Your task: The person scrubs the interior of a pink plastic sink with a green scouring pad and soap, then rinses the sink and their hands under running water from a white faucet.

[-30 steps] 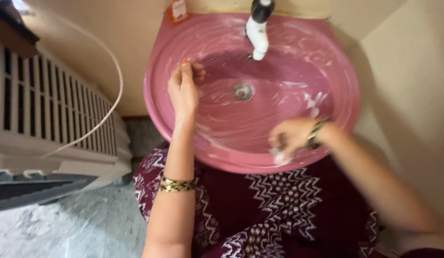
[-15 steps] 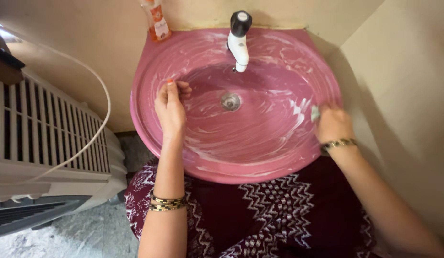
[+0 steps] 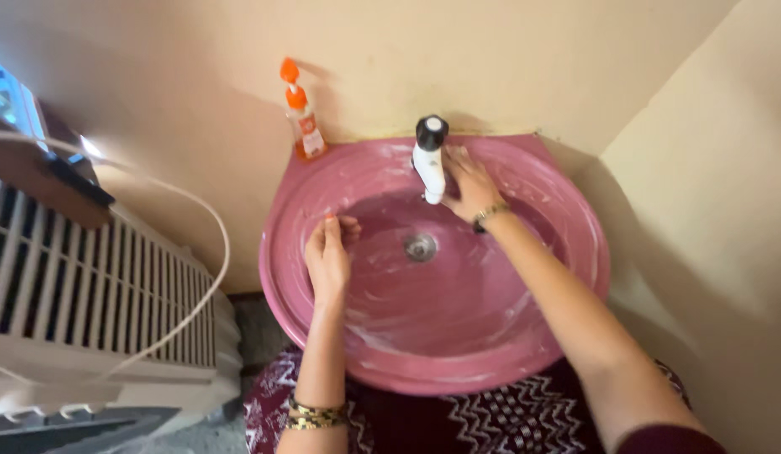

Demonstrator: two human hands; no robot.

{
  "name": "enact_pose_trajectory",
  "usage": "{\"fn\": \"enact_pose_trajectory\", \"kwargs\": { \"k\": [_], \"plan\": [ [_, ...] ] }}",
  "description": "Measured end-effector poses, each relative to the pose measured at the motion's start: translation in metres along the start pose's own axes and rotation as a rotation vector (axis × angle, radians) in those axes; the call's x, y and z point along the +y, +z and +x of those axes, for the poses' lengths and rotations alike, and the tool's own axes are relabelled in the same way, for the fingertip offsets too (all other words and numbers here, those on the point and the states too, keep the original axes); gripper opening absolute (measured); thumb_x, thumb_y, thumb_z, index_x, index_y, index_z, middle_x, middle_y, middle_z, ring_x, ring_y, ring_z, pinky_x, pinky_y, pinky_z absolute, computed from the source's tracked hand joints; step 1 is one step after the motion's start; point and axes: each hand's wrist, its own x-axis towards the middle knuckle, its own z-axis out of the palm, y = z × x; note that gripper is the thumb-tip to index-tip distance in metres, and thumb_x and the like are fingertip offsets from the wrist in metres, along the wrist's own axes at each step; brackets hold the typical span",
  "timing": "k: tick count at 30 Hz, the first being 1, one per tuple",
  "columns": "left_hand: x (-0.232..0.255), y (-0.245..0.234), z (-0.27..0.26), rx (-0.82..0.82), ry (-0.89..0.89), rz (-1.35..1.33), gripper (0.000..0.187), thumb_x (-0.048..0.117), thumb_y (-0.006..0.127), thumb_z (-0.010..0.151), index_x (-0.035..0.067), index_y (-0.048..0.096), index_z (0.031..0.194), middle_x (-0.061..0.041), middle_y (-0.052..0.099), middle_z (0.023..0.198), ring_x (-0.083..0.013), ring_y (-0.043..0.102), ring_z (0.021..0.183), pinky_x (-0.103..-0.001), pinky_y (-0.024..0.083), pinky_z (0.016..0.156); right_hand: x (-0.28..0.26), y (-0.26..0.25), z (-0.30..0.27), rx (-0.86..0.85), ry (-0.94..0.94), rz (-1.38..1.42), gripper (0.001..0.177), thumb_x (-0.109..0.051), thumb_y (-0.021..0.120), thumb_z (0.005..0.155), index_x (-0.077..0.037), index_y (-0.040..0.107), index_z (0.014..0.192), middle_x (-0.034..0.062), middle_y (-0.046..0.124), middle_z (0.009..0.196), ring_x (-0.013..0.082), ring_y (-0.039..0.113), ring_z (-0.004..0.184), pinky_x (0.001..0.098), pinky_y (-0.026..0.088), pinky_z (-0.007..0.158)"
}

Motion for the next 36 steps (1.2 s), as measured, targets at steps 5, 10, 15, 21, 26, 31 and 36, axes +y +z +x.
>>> {"fn": "enact_pose_trajectory", "kwargs": {
  "k": [5,10,15,21,26,31,36],
  "plan": [
    [0.002,-0.005,0.007,0.023,0.022,0.049,0.043,0.033,0.046,0.108,0.001,0.072,0.096,-0.007,0.073,0.085,-0.0139,0.068,0.077,-0.029,0.055,0.074,0.047,-0.001,-0.032,0.085,0.132,-0.218,0.065,-0.023,0.070,0.093,-0.013,0.049,0.153,0.0110,0.043,0.163,0.0257,0.039,0.154,0.0410,0.037,0.127],
    [0.003,-0.003,0.000,-0.005,-0.054,0.091,0.042,0.033,0.046,0.108,0.002,0.072,0.096,-0.006,0.074,0.083,-0.0127,0.063,0.072,-0.029,0.047,0.062,-0.016,-0.027,-0.029,-0.111,-0.061,-0.353,0.099,-0.028,0.078,0.078,-0.006,0.026,0.158,0.0213,0.017,0.170,0.0409,0.017,0.153,0.0610,0.020,0.113],
    [-0.001,-0.004,-0.004,0.004,0.004,0.147,0.042,0.034,0.047,0.107,0.002,0.073,0.096,-0.006,0.075,0.084,-0.0122,0.067,0.075,-0.027,0.050,0.067,-0.041,-0.073,-0.058,-0.268,0.541,-0.409,0.105,-0.052,0.073,0.088,0.002,0.017,0.158,0.0255,0.013,0.166,0.0430,0.014,0.154,0.0581,0.020,0.123],
    [0.003,0.004,-0.008,0.017,-0.015,0.229,0.045,0.036,0.047,0.106,0.003,0.075,0.096,-0.007,0.076,0.085,-0.0141,0.069,0.077,-0.029,0.051,0.070,-0.015,-0.081,-0.080,-0.318,0.534,-0.361,0.113,-0.057,0.073,0.084,0.002,0.013,0.159,0.0267,0.011,0.166,0.0421,0.012,0.154,0.0541,0.019,0.123],
    [0.011,0.007,-0.012,0.023,0.027,0.299,0.046,0.036,0.046,0.107,0.002,0.075,0.095,-0.007,0.076,0.085,-0.0149,0.070,0.079,-0.029,0.052,0.071,0.026,-0.087,-0.104,-0.229,0.446,-0.376,0.096,-0.046,0.064,0.091,0.000,0.015,0.159,0.0233,0.013,0.166,0.0426,0.015,0.153,0.0532,0.024,0.121],
    [0.008,0.010,-0.008,0.006,0.024,0.261,0.045,0.035,0.046,0.107,0.001,0.074,0.095,-0.008,0.077,0.086,-0.0153,0.070,0.080,-0.029,0.054,0.075,-0.011,-0.081,-0.149,-0.620,0.538,-0.768,0.078,-0.051,0.041,0.107,0.013,0.033,0.151,0.0304,0.023,0.163,0.0463,0.025,0.151,0.0521,0.031,0.122],
    [0.009,0.011,-0.009,-0.016,0.063,0.253,0.046,0.035,0.046,0.107,0.001,0.074,0.094,-0.008,0.076,0.086,-0.0155,0.071,0.080,-0.030,0.055,0.076,-0.093,-0.088,-0.189,-1.120,0.215,-0.705,0.045,-0.026,0.034,0.108,-0.006,0.049,0.145,0.0258,0.047,0.148,0.0406,0.047,0.136,0.0518,0.039,0.113]
  ]
}}
